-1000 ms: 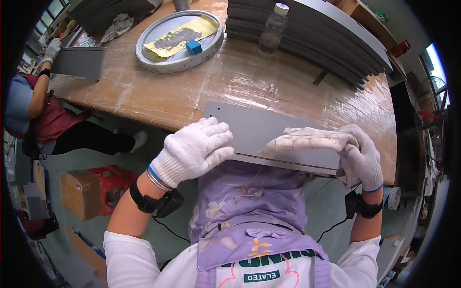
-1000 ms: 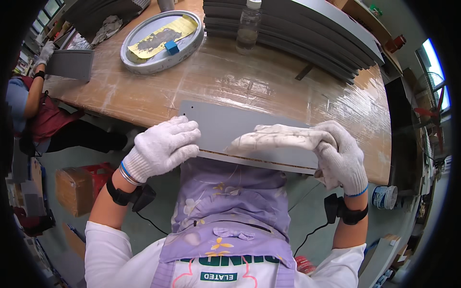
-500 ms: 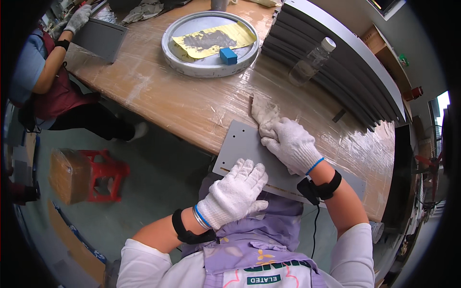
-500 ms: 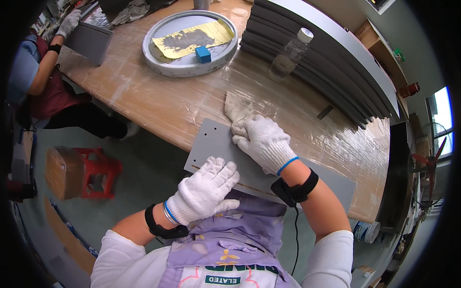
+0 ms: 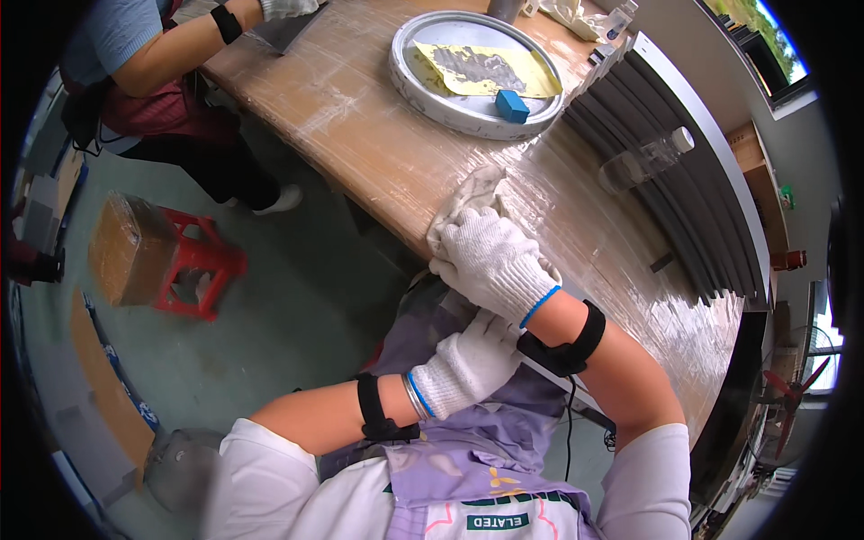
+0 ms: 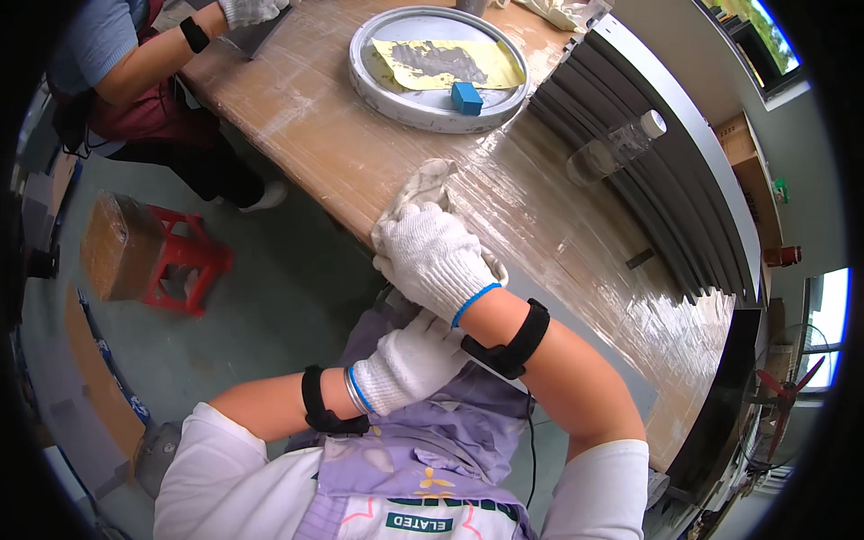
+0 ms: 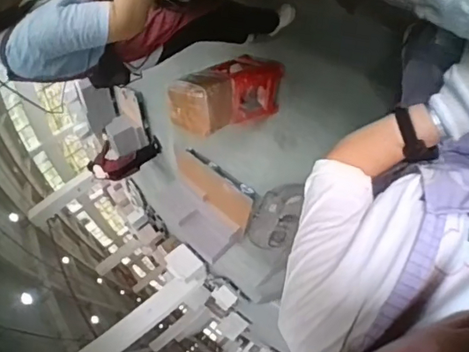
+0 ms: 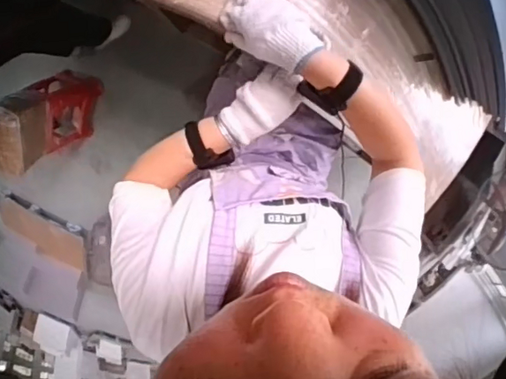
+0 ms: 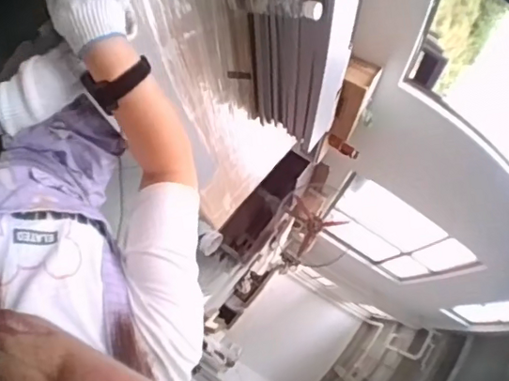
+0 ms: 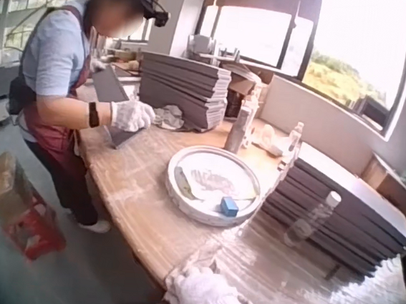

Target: The person sands the edges of a grey rectangular panel with a blue sanding block, then wipes the surface with a cloth. They briefly apply a substance from a small container with a brush to a stack of panels before returning to sand and wipe another panel. The person also uses a metal scraper to remove residue from the panel edges.

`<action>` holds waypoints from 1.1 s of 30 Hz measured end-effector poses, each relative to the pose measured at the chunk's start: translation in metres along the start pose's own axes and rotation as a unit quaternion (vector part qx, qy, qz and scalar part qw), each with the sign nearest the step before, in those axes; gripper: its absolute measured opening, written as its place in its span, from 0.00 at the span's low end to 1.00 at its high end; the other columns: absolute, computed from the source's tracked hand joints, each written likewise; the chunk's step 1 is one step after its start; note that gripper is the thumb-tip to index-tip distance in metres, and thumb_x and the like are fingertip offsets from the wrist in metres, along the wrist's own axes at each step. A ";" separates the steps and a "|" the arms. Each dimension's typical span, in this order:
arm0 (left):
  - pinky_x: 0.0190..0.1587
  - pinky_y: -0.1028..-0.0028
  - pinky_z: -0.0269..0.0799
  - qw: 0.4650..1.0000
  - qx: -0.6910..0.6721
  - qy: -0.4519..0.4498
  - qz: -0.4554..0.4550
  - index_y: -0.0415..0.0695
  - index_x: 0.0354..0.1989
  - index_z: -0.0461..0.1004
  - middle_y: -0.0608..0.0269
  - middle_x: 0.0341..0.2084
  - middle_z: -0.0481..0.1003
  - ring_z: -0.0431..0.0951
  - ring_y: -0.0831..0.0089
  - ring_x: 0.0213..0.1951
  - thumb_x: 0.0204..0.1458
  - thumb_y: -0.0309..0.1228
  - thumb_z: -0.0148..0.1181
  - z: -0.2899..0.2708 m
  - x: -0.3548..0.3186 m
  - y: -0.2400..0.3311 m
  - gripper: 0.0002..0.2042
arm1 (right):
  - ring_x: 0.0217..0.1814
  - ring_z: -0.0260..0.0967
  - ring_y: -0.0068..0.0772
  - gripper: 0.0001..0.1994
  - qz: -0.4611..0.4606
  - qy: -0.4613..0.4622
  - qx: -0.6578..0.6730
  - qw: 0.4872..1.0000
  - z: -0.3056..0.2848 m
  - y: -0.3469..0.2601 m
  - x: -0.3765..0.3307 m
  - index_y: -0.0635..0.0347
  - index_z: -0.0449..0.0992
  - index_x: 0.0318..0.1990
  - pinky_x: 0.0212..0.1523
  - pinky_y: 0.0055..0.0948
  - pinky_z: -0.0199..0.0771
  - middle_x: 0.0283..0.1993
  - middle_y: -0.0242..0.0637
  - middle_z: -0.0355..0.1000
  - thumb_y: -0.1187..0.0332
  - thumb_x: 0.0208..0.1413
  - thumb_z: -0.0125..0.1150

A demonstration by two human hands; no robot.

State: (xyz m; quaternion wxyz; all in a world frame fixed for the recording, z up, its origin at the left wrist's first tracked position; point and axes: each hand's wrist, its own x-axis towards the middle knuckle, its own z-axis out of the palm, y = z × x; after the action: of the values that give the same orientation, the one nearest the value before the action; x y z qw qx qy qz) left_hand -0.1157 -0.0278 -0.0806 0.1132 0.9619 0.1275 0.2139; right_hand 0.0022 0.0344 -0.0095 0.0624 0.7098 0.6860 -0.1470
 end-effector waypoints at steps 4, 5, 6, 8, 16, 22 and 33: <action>0.43 0.62 0.76 0.948 -0.183 -0.190 -0.177 0.48 0.46 0.77 0.53 0.47 0.73 0.75 0.62 0.50 0.52 0.44 0.58 0.006 0.003 0.007 0.18 | 0.37 0.77 0.48 0.16 -0.055 -0.088 0.058 0.993 -0.012 -0.019 -0.009 0.55 0.79 0.37 0.34 0.44 0.78 0.35 0.46 0.76 0.52 0.53 0.61; 0.46 0.61 0.75 0.966 -0.179 -0.127 -0.138 0.48 0.49 0.75 0.53 0.49 0.73 0.74 0.61 0.51 0.53 0.45 0.57 0.012 -0.003 0.006 0.19 | 0.37 0.77 0.49 0.16 -0.075 -0.093 0.062 0.991 -0.009 -0.024 -0.012 0.54 0.80 0.36 0.35 0.45 0.77 0.34 0.45 0.76 0.51 0.53 0.60; 0.49 0.60 0.73 0.978 -0.171 -0.061 -0.099 0.48 0.52 0.74 0.54 0.51 0.72 0.74 0.60 0.53 0.53 0.46 0.56 0.022 -0.012 0.004 0.21 | 0.38 0.77 0.49 0.16 -0.103 -0.108 0.085 0.985 -0.007 -0.030 -0.013 0.54 0.80 0.37 0.35 0.45 0.77 0.34 0.46 0.76 0.51 0.53 0.60; 0.56 0.62 0.68 0.981 -0.189 0.042 -0.015 0.44 0.56 0.71 0.53 0.51 0.73 0.73 0.61 0.55 0.58 0.44 0.51 0.042 -0.018 0.002 0.22 | 0.39 0.77 0.49 0.15 -0.122 -0.177 0.123 0.969 -0.020 -0.038 -0.018 0.52 0.80 0.39 0.41 0.44 0.77 0.34 0.44 0.77 0.53 0.55 0.56; 0.58 0.61 0.68 0.990 -0.137 -0.016 -0.040 0.46 0.57 0.70 0.52 0.55 0.71 0.73 0.59 0.56 0.56 0.38 0.50 -0.001 0.000 0.005 0.21 | 0.41 0.70 0.23 0.21 0.037 -0.035 0.617 0.785 -0.048 0.031 -0.069 0.68 0.74 0.52 0.44 0.24 0.72 0.40 0.34 0.75 0.59 0.62 0.53; 0.62 0.55 0.64 0.989 -0.002 0.069 0.134 0.45 0.55 0.72 0.53 0.55 0.71 0.72 0.53 0.57 0.47 0.30 0.62 -0.036 -0.022 -0.059 0.23 | 0.34 0.74 0.26 0.19 0.149 0.348 0.713 0.590 -0.038 0.139 -0.162 0.63 0.71 0.55 0.36 0.24 0.80 0.38 0.38 0.74 0.58 0.64 0.52; 0.70 0.49 0.45 0.995 0.053 0.013 0.081 0.50 0.68 0.60 0.50 0.68 0.55 0.52 0.46 0.69 0.41 0.35 0.69 -0.024 0.019 -0.127 0.40 | 0.59 0.69 0.40 0.29 0.420 0.350 0.264 0.795 -0.011 0.233 -0.270 0.62 0.68 0.61 0.58 0.33 0.66 0.57 0.46 0.72 0.48 0.62 0.52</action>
State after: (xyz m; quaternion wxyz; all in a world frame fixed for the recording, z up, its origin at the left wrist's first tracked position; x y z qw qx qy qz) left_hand -0.1347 0.1011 -0.0865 0.0429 0.9709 0.0621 0.2274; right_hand 0.2304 -0.2321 0.0541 -0.3162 0.9200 0.2303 -0.0230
